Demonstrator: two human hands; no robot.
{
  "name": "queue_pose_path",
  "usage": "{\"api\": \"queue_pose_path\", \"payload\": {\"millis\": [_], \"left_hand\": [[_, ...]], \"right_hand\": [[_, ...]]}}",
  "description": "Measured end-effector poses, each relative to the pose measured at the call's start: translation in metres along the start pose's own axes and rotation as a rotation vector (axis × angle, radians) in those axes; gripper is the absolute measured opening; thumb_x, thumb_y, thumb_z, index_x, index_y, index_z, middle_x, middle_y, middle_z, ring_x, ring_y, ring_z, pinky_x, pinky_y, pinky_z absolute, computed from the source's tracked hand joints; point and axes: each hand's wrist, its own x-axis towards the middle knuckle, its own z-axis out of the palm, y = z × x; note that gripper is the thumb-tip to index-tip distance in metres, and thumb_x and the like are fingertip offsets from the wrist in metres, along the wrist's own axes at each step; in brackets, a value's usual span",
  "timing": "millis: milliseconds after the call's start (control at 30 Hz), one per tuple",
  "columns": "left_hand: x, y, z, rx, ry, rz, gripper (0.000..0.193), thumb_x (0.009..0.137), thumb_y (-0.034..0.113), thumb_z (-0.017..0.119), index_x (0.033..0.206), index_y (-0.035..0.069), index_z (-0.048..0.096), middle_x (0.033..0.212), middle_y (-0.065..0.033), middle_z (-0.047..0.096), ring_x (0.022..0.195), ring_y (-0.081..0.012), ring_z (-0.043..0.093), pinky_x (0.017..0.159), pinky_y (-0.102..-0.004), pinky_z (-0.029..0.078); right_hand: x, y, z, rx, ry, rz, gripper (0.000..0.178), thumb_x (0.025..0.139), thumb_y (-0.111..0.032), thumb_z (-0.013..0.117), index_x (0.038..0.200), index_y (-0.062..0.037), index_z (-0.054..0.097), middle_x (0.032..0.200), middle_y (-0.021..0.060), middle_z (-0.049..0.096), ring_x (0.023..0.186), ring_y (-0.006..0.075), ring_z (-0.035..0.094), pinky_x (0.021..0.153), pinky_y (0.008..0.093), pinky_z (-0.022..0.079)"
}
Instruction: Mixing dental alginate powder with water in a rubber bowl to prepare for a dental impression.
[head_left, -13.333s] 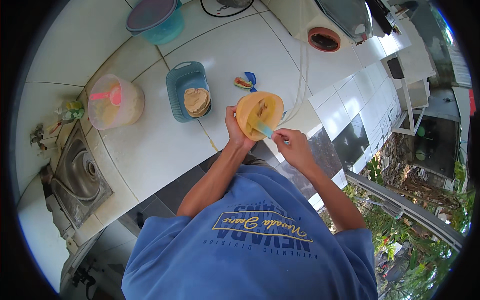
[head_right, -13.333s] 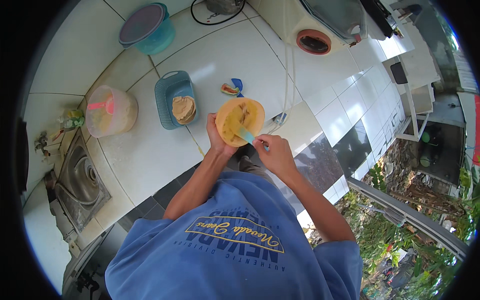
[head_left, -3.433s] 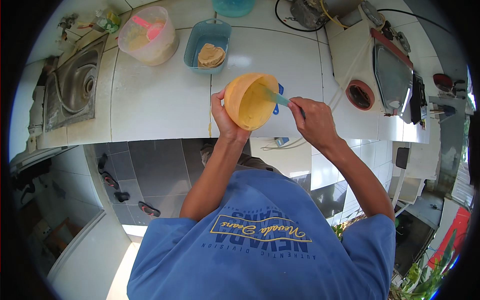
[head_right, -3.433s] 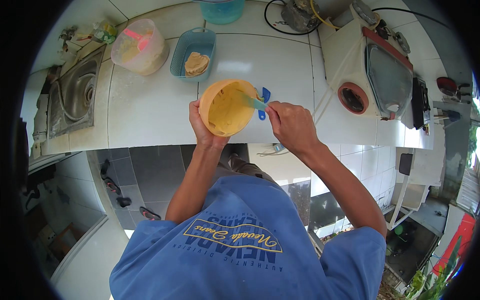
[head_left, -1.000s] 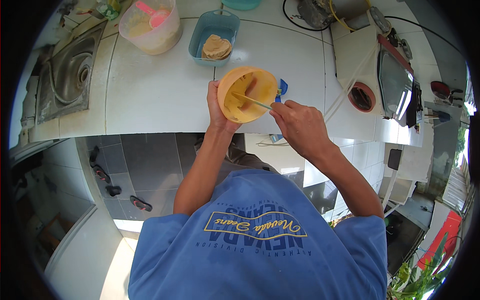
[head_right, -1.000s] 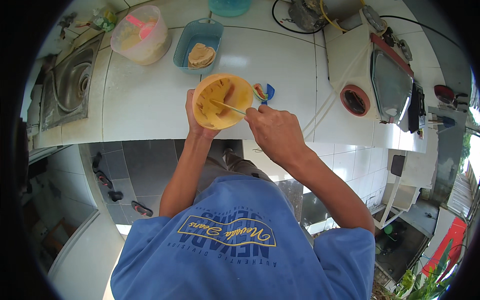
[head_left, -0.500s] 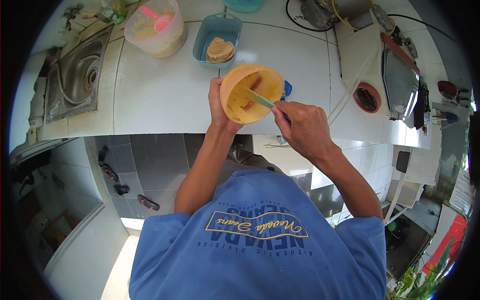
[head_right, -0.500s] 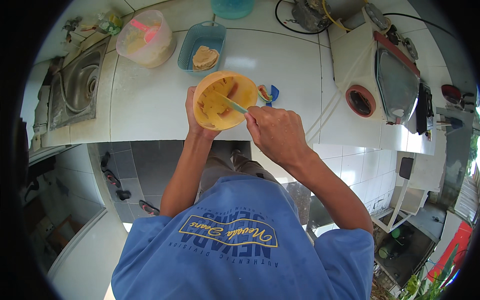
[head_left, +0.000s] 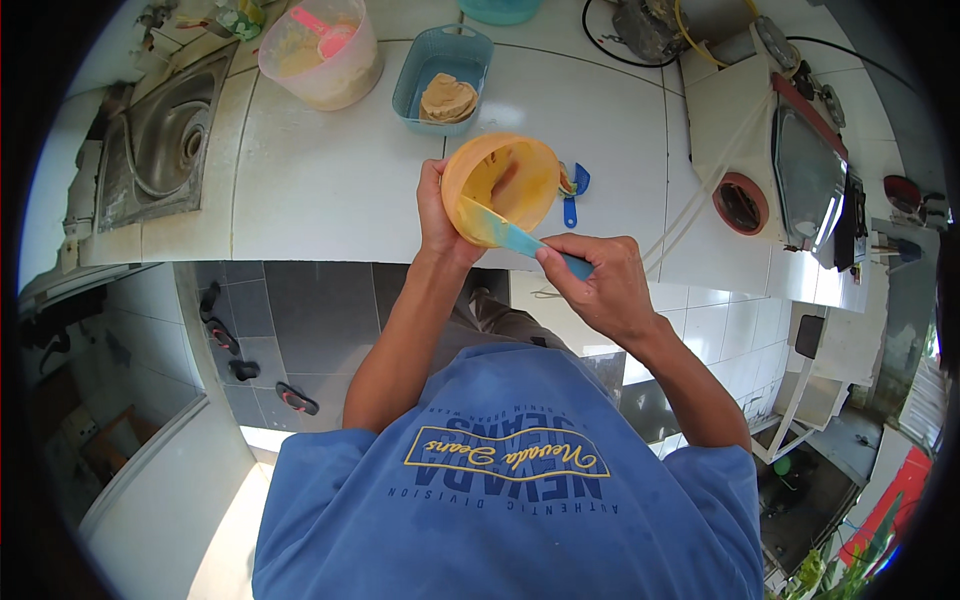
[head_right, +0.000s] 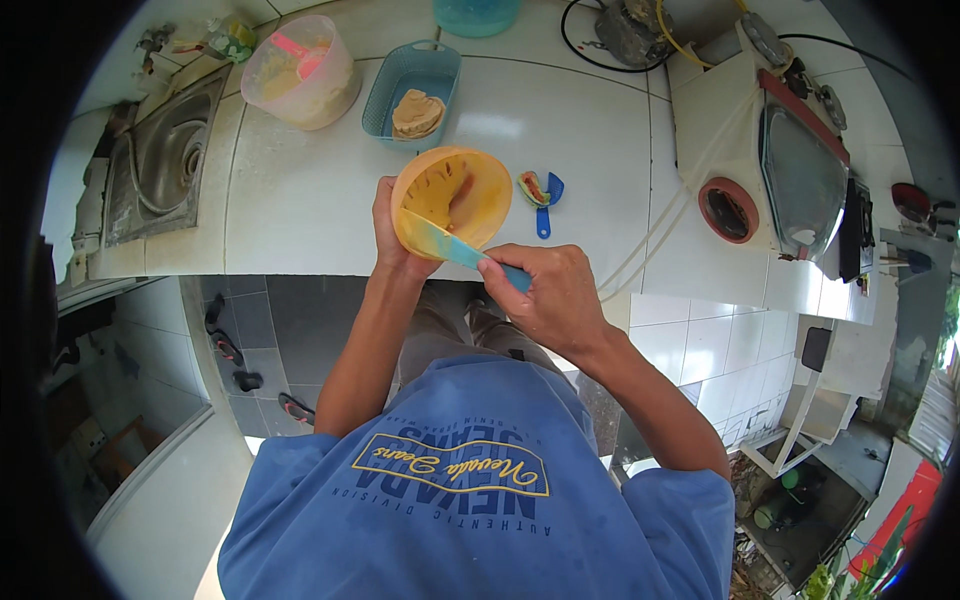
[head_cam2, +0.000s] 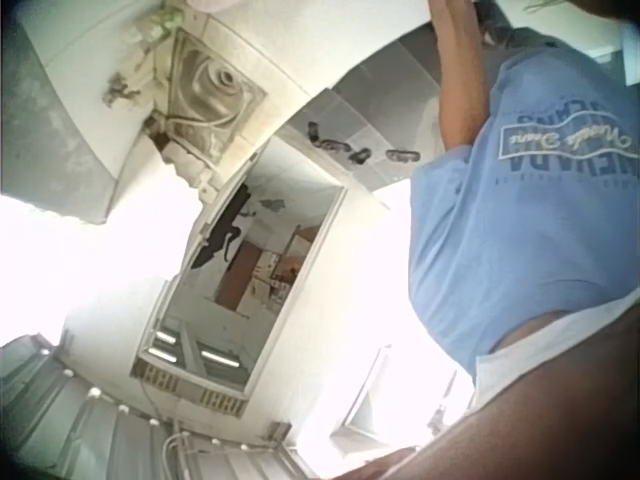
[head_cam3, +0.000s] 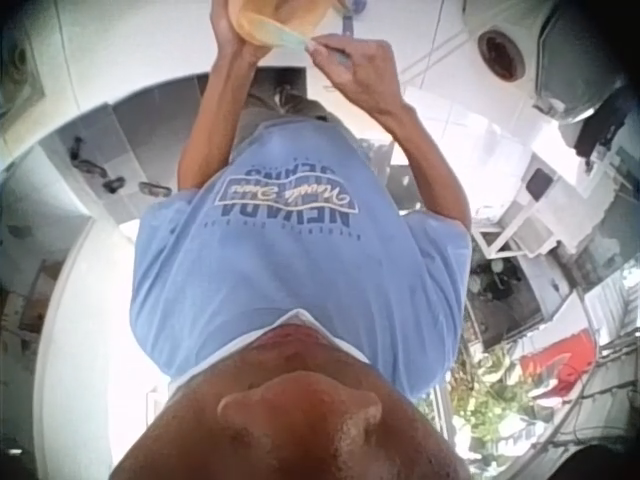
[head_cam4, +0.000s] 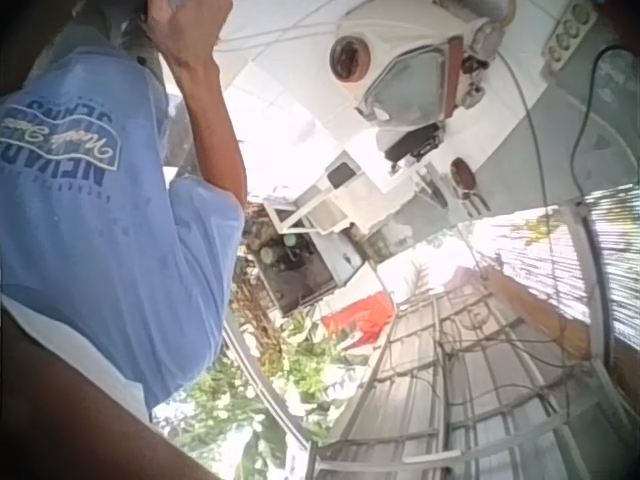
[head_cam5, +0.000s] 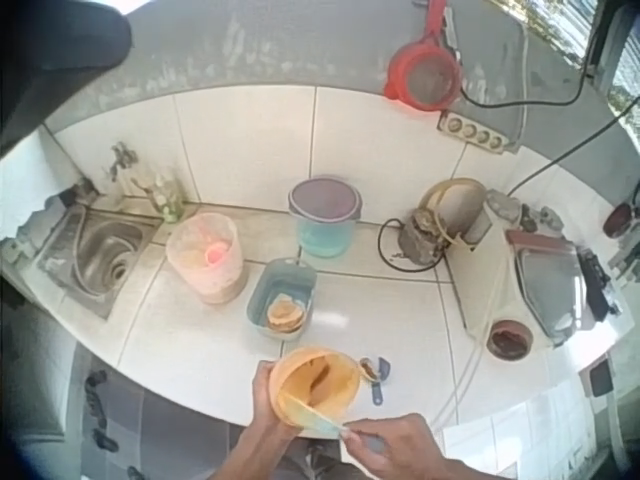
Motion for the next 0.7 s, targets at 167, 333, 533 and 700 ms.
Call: {"api": "queue_pose_path", "payload": {"millis": [167,333,533,700], "left_hand": [[-0.014,0.002,-0.011,0.081,0.18,0.048,0.049,0.089,0.038,0.039,0.119,0.003,0.057,0.118,-0.0136,0.06,0.108,-0.028,0.06,0.093,-0.0443,0.05],[-0.046,0.024,-0.039,0.094,0.301,0.073,0.048,0.089,0.037,0.04,0.118,0.003,0.058,0.116,-0.0126,0.061,0.106,-0.0274,0.061,0.091,-0.044,0.052],[-0.096,0.052,-0.077,0.091,0.343,0.112,0.045,0.091,0.034,0.039,0.116,0.003,0.06,0.113,-0.0119,0.063,0.101,-0.0275,0.063,0.086,-0.0443,0.055],[-0.116,0.048,-0.104,-0.04,0.198,0.098,0.048,0.096,0.038,0.038,0.122,0.002,0.058,0.12,-0.0155,0.062,0.109,-0.0323,0.061,0.093,-0.0487,0.052]], "right_hand": [[-0.011,0.023,0.012,0.743,-0.175,0.528,0.022,0.092,-0.021,0.064,0.094,-0.0017,0.074,0.055,-0.0018,0.053,0.049,0.0033,0.045,0.045,0.0231,0.035],[-0.036,0.062,0.0,0.737,-0.052,0.632,0.024,0.093,-0.023,0.063,0.096,-0.0015,0.072,0.055,-0.0037,0.05,0.048,0.0021,0.042,0.045,0.0196,0.031],[-0.028,0.133,-0.01,0.2,0.147,0.569,0.024,0.09,-0.025,0.065,0.093,-0.0022,0.072,0.055,-0.0008,0.052,0.05,0.006,0.046,0.049,0.0256,0.036],[-0.014,0.139,-0.004,-0.103,0.193,0.378,0.019,0.088,-0.021,0.064,0.091,-0.0034,0.071,0.058,0.0078,0.058,0.05,0.0207,0.056,0.052,0.0342,0.044]]}}
